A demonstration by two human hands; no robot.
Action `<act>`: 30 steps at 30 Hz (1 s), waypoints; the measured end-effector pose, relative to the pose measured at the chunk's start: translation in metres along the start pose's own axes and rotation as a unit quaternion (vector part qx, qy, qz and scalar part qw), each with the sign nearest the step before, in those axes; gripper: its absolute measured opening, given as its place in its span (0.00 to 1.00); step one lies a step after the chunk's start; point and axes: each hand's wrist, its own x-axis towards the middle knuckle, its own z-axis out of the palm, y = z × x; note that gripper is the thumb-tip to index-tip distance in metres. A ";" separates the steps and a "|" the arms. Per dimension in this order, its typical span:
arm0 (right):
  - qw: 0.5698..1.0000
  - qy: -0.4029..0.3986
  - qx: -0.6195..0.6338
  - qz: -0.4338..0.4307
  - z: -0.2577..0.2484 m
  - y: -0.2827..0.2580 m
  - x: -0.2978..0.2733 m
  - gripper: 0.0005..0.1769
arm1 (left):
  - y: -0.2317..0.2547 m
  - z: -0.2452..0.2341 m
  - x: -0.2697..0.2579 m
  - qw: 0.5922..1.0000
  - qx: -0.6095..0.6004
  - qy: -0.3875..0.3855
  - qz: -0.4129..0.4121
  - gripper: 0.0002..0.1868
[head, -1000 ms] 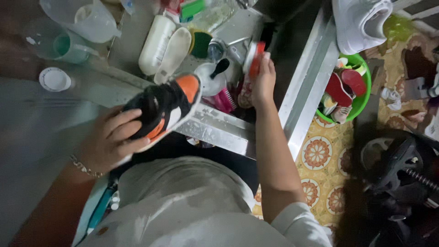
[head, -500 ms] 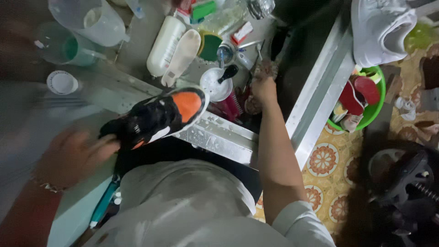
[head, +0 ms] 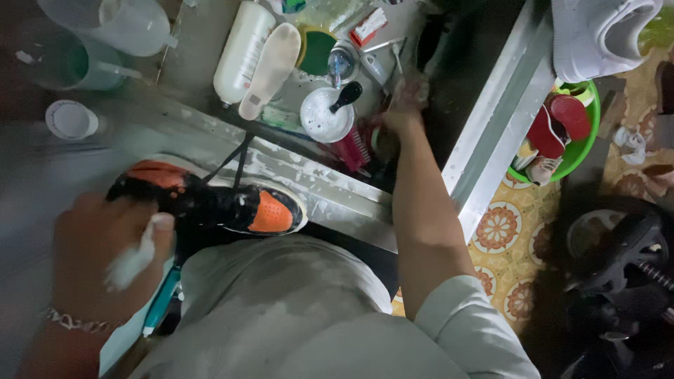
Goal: The person cleans a pair of sneakers by scrubbing the soles and sides with brushes and sponges, applying soap, and rinsing them under a faucet in a sink.
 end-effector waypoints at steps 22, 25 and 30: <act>0.935 -0.147 -0.288 -0.147 0.033 0.005 0.006 0.34 | 0.034 -0.021 0.004 0.999 -0.005 0.011 0.034 0.24; 0.983 -0.158 -0.070 -0.059 0.028 -0.018 -0.028 0.33 | 0.033 0.002 -0.002 0.991 -0.082 0.024 0.098 0.21; 0.980 -0.187 -0.011 -0.066 0.022 -0.060 -0.070 0.53 | 0.063 -0.067 0.055 0.820 -0.243 -0.394 -0.337 0.38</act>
